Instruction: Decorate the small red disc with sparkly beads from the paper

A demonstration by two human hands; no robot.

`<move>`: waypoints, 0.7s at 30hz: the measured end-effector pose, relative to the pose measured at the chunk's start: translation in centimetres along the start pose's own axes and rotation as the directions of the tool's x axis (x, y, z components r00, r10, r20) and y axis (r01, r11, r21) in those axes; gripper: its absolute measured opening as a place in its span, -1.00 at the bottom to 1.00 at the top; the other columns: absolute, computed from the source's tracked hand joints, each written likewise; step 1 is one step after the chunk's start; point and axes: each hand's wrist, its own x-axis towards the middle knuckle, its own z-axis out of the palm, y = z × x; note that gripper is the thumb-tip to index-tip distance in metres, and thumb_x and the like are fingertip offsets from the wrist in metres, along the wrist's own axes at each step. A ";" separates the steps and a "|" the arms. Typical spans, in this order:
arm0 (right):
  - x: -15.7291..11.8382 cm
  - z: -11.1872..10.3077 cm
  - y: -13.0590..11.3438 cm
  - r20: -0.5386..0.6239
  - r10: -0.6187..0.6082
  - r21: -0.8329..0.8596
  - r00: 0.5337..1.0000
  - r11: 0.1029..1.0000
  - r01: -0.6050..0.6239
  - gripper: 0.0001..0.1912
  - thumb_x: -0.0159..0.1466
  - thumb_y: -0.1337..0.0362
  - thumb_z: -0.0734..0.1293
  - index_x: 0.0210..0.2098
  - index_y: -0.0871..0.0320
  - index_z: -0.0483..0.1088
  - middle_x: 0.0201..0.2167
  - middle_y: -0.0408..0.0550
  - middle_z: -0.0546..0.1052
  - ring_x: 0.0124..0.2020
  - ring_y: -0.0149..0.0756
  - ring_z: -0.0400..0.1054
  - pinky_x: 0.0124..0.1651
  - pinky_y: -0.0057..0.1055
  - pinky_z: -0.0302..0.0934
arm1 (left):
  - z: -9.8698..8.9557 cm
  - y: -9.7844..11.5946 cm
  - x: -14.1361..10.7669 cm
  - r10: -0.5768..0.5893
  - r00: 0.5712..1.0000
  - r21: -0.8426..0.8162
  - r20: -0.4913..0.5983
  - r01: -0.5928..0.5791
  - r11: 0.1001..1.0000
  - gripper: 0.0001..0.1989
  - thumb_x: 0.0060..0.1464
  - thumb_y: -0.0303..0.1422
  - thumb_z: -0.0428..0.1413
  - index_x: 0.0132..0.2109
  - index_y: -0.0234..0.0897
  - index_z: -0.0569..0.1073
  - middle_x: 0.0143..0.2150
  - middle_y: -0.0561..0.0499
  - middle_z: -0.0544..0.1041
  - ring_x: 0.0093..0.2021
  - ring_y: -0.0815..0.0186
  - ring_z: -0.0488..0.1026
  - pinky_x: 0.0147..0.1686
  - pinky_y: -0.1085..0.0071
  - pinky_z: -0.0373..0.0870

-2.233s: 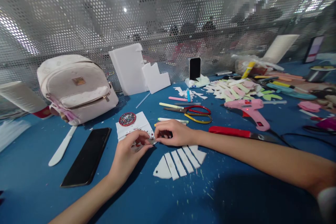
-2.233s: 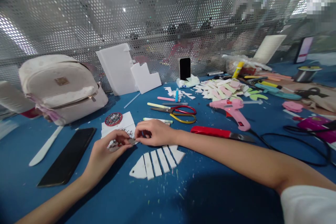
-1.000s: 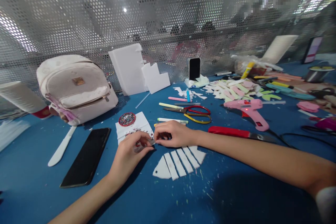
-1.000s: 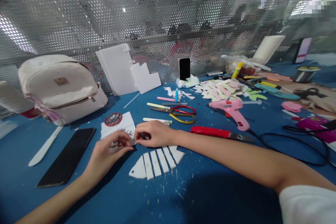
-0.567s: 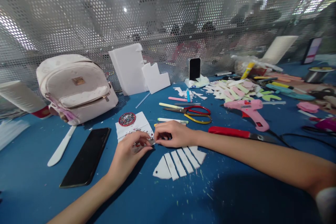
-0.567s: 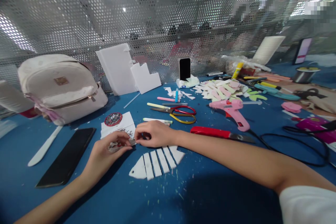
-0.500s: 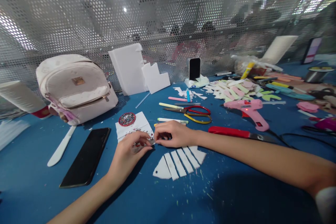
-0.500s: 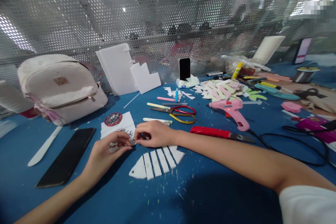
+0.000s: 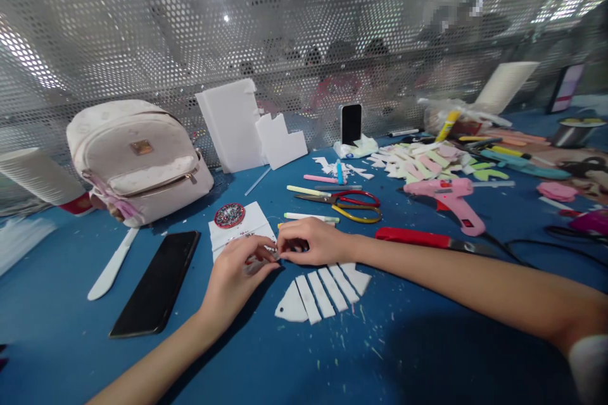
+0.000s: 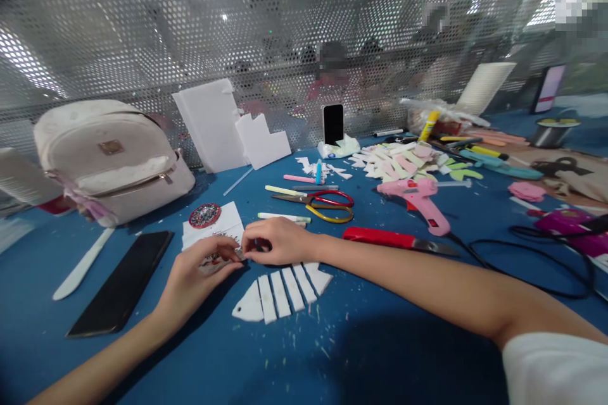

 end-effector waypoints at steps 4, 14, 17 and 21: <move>0.0 0.0 0.0 -0.020 0.000 0.022 1.000 1.000 0.001 -0.97 0.27 0.37 0.35 -0.28 0.19 0.45 -0.41 -0.17 0.44 -0.43 -0.46 0.29 -0.33 -0.51 0.12 | 0.2 0.2 0.1 0.004 1.000 0.034 -0.013 -0.004 0.999 -0.80 0.12 -0.37 0.28 -0.11 -0.18 0.48 -0.30 0.08 0.61 -0.28 0.28 0.55 -0.24 0.39 0.43; 0.3 -0.2 0.1 -0.065 0.074 0.180 0.995 0.982 -0.061 -0.95 0.27 0.35 0.35 -0.31 0.20 0.46 -0.41 -0.16 0.45 -0.47 -0.48 0.24 -0.37 -0.53 0.14 | 0.1 -0.1 0.0 -0.070 0.997 0.007 -0.029 0.070 0.998 -0.85 0.10 -0.31 0.29 -0.20 -0.18 0.49 -0.32 0.10 0.59 -0.32 0.32 0.53 -0.24 0.41 0.42; 0.2 -0.1 0.3 -0.067 0.087 0.208 0.994 0.975 -0.071 -0.93 0.29 0.33 0.35 -0.30 0.22 0.46 -0.40 -0.15 0.45 -0.47 -0.49 0.23 -0.39 -0.53 0.14 | -0.2 -0.4 -0.1 -0.061 0.996 -0.004 -0.061 0.061 0.998 -0.88 0.13 -0.27 0.27 -0.22 -0.16 0.53 -0.31 0.08 0.60 -0.32 0.32 0.52 -0.24 0.40 0.40; 0.2 -0.1 0.4 -0.060 0.095 0.205 0.994 0.975 -0.081 -0.93 0.29 0.33 0.35 -0.29 0.22 0.46 -0.39 -0.15 0.45 -0.46 -0.49 0.24 -0.38 -0.53 0.15 | -0.6 -0.4 -0.2 -0.022 0.996 0.011 -0.082 0.023 1.000 -0.91 0.16 -0.26 0.24 -0.27 -0.14 0.57 -0.32 0.07 0.61 -0.32 0.31 0.50 -0.26 0.38 0.37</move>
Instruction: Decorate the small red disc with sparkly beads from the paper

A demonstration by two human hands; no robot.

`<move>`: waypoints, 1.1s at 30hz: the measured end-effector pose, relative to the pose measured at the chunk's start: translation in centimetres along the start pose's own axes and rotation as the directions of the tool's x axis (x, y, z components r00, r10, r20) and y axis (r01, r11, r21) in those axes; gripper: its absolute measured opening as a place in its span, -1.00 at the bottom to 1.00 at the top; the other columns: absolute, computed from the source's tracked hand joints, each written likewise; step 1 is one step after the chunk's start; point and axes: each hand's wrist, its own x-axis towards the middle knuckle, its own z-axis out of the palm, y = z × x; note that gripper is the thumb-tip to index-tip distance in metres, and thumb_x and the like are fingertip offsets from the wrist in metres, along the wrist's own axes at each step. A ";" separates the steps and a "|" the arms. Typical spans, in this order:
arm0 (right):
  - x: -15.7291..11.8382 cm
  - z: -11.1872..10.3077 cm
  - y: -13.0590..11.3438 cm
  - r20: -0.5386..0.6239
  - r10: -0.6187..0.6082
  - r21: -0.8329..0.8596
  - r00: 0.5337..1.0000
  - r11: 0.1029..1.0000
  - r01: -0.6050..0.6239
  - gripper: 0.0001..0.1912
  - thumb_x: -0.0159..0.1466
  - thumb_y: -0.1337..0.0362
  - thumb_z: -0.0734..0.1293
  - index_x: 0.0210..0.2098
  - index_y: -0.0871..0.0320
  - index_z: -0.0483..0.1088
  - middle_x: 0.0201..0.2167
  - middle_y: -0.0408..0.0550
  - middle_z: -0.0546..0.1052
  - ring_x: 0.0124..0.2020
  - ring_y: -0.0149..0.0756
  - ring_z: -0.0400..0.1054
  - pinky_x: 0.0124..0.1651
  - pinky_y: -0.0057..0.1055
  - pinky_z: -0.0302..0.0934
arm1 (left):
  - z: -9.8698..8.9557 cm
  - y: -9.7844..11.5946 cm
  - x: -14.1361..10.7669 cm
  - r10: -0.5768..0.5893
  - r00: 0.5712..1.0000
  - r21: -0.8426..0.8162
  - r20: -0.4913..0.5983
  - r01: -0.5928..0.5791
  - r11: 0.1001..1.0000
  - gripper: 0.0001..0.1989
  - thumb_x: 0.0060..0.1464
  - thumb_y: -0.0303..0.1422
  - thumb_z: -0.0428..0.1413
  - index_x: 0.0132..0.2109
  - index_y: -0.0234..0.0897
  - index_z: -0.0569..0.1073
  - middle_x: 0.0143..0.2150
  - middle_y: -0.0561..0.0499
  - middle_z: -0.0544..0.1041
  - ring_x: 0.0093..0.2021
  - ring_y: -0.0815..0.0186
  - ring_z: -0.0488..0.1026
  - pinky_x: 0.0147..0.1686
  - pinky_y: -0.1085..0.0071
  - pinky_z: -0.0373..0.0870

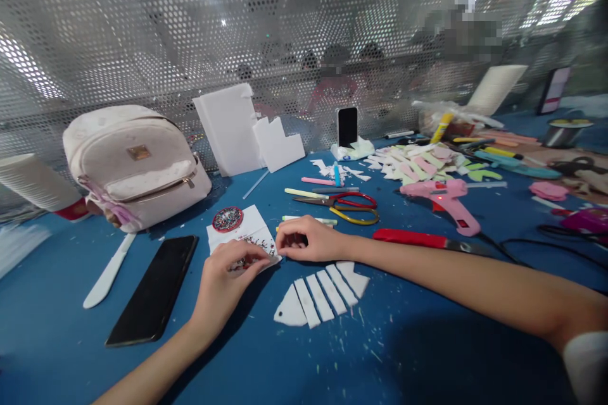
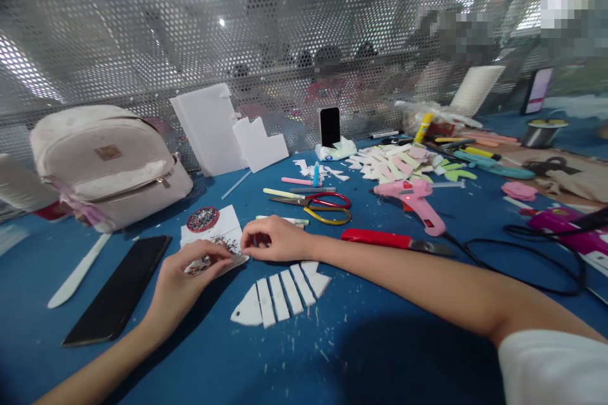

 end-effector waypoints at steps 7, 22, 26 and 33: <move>0.0 -0.1 -0.2 0.010 0.000 -0.020 1.000 1.000 0.000 -0.93 0.29 0.33 0.36 -0.28 0.22 0.46 -0.39 -0.15 0.44 -0.45 -0.48 0.25 -0.38 -0.53 0.15 | 0.0 0.3 0.2 0.042 0.999 -0.011 0.004 -0.042 0.999 -0.89 0.18 -0.28 0.23 -0.32 -0.14 0.59 -0.34 0.07 0.62 -0.32 0.31 0.51 -0.26 0.38 0.36; 0.2 -0.2 -0.2 0.020 -0.058 0.018 0.998 0.998 0.058 -0.87 0.29 0.25 0.40 -0.29 0.21 0.50 -0.39 -0.14 0.44 -0.43 -0.45 0.25 -0.34 -0.49 0.15 | 0.4 1.4 0.2 0.133 0.987 0.048 0.085 -0.138 0.989 -0.93 0.21 -0.37 0.20 -0.28 -0.17 0.53 -0.29 0.07 0.59 -0.25 0.29 0.50 -0.18 0.32 0.31; 0.1 -0.2 -0.3 -0.092 0.028 0.041 0.995 0.999 -0.024 -0.89 0.30 0.27 0.38 -0.29 0.22 0.46 -0.37 -0.14 0.45 -0.44 -0.47 0.22 -0.36 -0.50 0.13 | 0.3 1.7 0.1 0.253 0.958 0.014 0.135 -0.257 0.966 -0.93 0.22 -0.45 0.17 -0.23 -0.18 0.51 -0.26 0.07 0.58 -0.22 0.32 0.50 -0.15 0.33 0.31; 0.3 -0.3 0.0 -0.318 0.172 0.090 0.933 0.984 -0.150 -0.87 0.33 0.24 0.34 -0.27 0.20 0.40 -0.37 -0.14 0.44 -0.43 -0.45 0.24 -0.38 -0.52 0.13 | -0.1 2.2 0.0 0.341 0.917 -0.089 0.209 -0.329 0.940 -0.90 0.24 -0.49 0.14 -0.24 -0.20 0.50 -0.31 0.06 0.58 -0.26 0.34 0.50 -0.14 0.32 0.32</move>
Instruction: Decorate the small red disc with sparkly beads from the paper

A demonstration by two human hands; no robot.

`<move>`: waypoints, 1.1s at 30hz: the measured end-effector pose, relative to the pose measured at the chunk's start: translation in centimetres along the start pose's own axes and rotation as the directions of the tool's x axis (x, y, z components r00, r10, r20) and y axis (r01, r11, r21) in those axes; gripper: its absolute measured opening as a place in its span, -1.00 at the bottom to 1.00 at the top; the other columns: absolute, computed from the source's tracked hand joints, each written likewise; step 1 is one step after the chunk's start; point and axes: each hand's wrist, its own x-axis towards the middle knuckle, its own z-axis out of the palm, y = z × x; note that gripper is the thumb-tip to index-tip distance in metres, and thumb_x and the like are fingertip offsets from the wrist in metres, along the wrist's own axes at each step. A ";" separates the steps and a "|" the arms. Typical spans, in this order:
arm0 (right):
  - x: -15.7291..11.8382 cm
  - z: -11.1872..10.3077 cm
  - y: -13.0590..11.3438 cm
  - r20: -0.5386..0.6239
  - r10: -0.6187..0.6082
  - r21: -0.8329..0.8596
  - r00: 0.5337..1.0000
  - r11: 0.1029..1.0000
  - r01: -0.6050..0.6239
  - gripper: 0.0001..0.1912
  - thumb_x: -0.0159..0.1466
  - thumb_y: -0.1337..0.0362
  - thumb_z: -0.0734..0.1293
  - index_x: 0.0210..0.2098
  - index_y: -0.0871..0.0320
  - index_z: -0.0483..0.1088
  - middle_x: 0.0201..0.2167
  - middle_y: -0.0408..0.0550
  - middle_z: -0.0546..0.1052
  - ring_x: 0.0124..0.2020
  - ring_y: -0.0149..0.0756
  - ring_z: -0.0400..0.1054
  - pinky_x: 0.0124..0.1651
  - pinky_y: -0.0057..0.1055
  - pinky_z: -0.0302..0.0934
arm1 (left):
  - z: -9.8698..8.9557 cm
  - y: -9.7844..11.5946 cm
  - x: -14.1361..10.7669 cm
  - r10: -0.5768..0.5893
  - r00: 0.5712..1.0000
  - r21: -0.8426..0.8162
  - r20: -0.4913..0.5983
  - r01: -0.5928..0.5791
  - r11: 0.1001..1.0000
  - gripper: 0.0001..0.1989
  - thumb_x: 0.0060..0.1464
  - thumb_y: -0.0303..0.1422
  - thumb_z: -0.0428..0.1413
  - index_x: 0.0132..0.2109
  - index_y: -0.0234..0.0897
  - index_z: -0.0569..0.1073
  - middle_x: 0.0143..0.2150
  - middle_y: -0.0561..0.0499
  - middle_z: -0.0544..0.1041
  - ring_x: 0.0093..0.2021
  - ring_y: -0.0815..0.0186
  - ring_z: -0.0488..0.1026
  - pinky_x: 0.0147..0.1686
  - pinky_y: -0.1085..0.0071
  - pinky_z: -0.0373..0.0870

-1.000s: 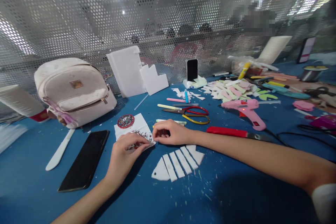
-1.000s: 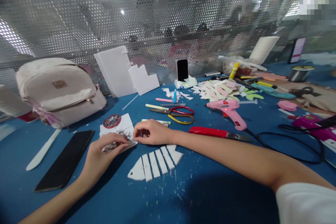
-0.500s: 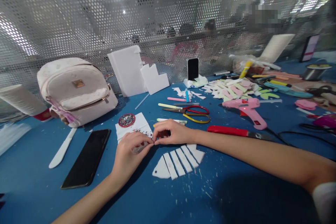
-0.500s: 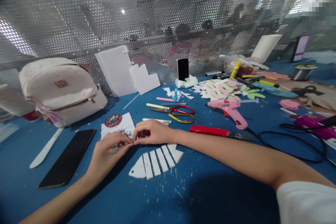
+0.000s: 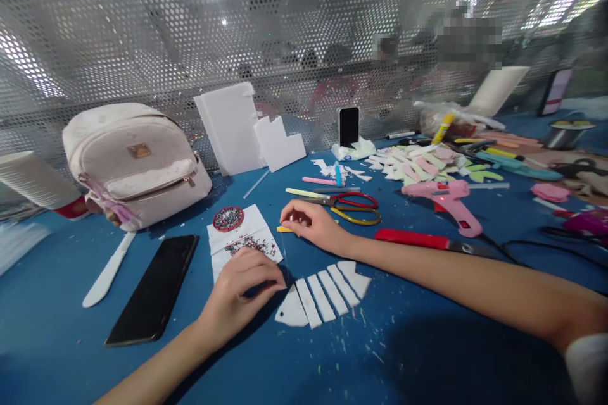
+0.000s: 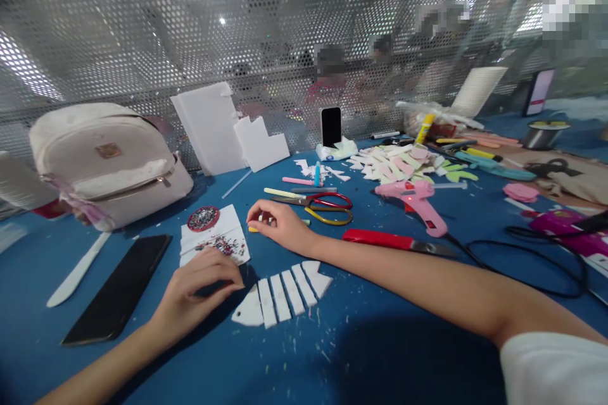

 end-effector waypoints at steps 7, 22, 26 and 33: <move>0.2 0.1 0.9 -0.120 0.083 0.101 0.989 0.992 -0.071 -0.87 0.36 0.21 0.27 -0.22 0.15 0.29 -0.33 -0.16 0.35 -0.47 -0.48 0.25 -0.42 -0.52 0.20 | -0.1 0.0 -0.1 -0.003 0.999 -0.064 0.044 0.006 0.998 -0.91 0.24 -0.46 0.15 -0.22 -0.19 0.52 -0.29 0.03 0.60 -0.25 0.32 0.51 -0.12 0.29 0.34; 0.3 0.1 1.0 -0.185 0.134 0.115 0.974 0.987 -0.113 -0.87 0.36 0.21 0.24 -0.21 0.14 0.27 -0.46 -0.23 0.33 -0.55 -0.48 0.24 -0.52 -0.54 0.10 | -0.3 0.6 -0.3 0.085 0.979 -0.148 0.186 -0.058 0.987 -0.84 0.31 -0.37 0.07 -0.17 -0.13 0.55 -0.28 0.00 0.59 -0.26 0.28 0.50 -0.11 0.26 0.34; 0.3 0.1 1.0 -0.191 0.133 0.112 0.973 0.987 -0.113 -0.88 0.35 0.22 0.24 -0.22 0.14 0.26 -0.41 -0.20 0.36 -0.53 -0.49 0.25 -0.53 -0.55 0.11 | -0.3 0.6 -0.3 0.090 0.981 -0.156 0.175 -0.063 0.986 -0.83 0.32 -0.35 0.06 -0.17 -0.14 0.56 -0.29 -0.03 0.60 -0.27 0.28 0.51 -0.11 0.25 0.36; 0.2 0.1 0.8 -0.144 0.066 0.050 0.987 0.997 -0.059 -0.81 0.29 0.38 0.22 -0.09 0.15 0.30 -0.08 -0.03 0.40 -0.36 -0.46 0.41 -0.42 -0.53 0.24 | -0.1 0.3 -0.2 -0.062 0.994 -0.115 -0.084 0.053 0.992 -0.90 0.23 -0.47 0.15 -0.25 -0.20 0.53 -0.30 0.02 0.59 -0.25 0.31 0.50 -0.15 0.35 0.39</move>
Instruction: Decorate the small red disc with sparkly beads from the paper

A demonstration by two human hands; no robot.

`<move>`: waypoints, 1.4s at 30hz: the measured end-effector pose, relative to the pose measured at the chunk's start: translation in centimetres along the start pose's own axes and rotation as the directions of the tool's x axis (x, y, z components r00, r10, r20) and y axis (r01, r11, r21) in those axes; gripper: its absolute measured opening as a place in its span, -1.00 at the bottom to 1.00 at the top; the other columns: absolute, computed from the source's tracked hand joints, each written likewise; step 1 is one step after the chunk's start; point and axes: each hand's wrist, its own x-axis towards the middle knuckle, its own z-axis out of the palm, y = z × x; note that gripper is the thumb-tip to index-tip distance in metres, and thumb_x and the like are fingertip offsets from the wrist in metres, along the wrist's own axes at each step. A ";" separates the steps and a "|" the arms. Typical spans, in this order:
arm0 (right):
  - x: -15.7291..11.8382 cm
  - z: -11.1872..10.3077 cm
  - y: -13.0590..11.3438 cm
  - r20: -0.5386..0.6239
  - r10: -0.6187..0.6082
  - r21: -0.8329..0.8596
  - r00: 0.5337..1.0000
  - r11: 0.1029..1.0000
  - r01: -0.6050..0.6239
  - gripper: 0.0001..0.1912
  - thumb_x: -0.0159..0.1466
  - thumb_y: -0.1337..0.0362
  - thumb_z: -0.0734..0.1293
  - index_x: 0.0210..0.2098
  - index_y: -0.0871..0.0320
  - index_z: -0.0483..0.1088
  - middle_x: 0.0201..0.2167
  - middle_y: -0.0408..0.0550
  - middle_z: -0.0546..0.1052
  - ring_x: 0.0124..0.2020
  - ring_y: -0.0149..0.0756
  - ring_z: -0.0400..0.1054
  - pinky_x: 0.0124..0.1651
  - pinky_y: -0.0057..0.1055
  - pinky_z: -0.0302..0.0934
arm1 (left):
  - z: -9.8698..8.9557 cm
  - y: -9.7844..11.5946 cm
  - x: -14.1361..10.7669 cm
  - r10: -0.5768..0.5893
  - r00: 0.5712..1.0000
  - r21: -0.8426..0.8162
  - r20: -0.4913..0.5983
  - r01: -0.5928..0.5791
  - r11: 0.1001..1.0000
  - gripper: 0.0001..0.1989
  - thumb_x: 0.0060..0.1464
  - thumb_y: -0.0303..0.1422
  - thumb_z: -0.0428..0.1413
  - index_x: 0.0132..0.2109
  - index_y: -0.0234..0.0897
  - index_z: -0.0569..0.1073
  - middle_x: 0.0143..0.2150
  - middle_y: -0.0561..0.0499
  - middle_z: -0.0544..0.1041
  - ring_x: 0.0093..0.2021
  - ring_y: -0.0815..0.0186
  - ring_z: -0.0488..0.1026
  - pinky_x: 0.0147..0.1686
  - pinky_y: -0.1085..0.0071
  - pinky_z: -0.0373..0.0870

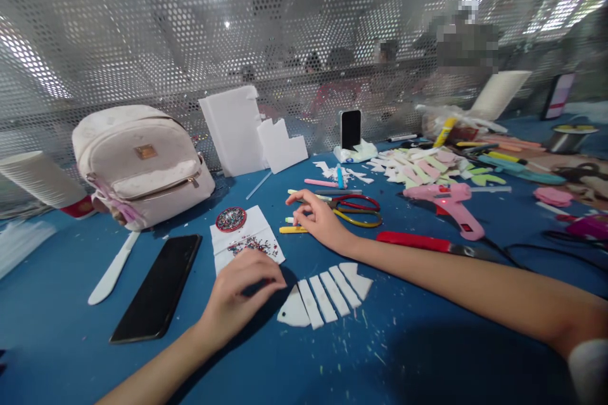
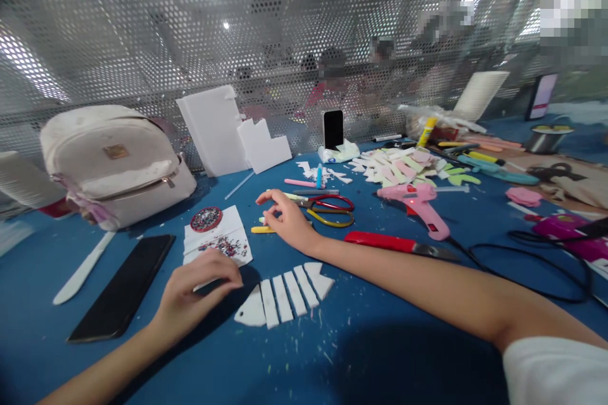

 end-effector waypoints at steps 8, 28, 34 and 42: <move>-0.6 -0.1 -1.0 0.233 -0.113 -0.011 0.966 0.993 0.119 -0.83 0.42 0.28 0.19 -0.10 0.17 0.39 -0.13 -0.04 0.45 -0.33 -0.44 0.41 -0.31 -0.50 0.28 | -0.1 -1.5 0.2 -0.354 0.900 0.017 -0.254 0.370 0.929 -0.92 0.14 -0.37 0.20 -0.34 -0.20 0.55 -0.35 0.07 0.57 -0.34 0.35 0.47 -0.30 0.47 0.38; -0.9 -0.1 -1.3 0.315 -0.312 -0.037 0.896 0.940 0.340 -0.88 0.34 0.28 0.36 -0.30 0.20 0.49 -0.36 -0.08 0.52 -0.38 -0.41 0.31 -0.34 -0.47 0.14 | 0.2 -1.3 0.2 -0.324 0.915 0.019 -0.240 0.338 0.941 -0.97 0.15 -0.39 0.21 -0.23 -0.19 0.53 -0.33 0.11 0.57 -0.37 0.42 0.45 -0.30 0.54 0.37; -1.0 -0.1 -1.4 0.351 -0.355 -0.045 0.867 0.918 0.394 -0.92 0.33 0.33 0.36 -0.29 0.20 0.49 -0.38 -0.10 0.49 -0.40 -0.42 0.28 -0.31 -0.45 0.14 | 0.3 -1.3 0.1 -0.316 0.915 0.021 -0.250 0.332 0.943 -0.90 0.13 -0.40 0.23 -0.17 -0.18 0.52 -0.32 0.12 0.57 -0.35 0.43 0.46 -0.26 0.55 0.38; -1.0 -0.1 -1.2 0.343 -0.369 -0.039 0.864 0.913 0.406 -0.95 0.32 0.36 0.36 -0.28 0.20 0.49 -0.37 -0.11 0.49 -0.38 -0.43 0.29 -0.30 -0.46 0.15 | 0.3 -1.1 0.1 -0.282 0.928 0.039 -0.243 0.300 0.953 -0.89 0.14 -0.39 0.22 -0.15 -0.18 0.52 -0.32 0.13 0.57 -0.37 0.43 0.46 -0.28 0.54 0.38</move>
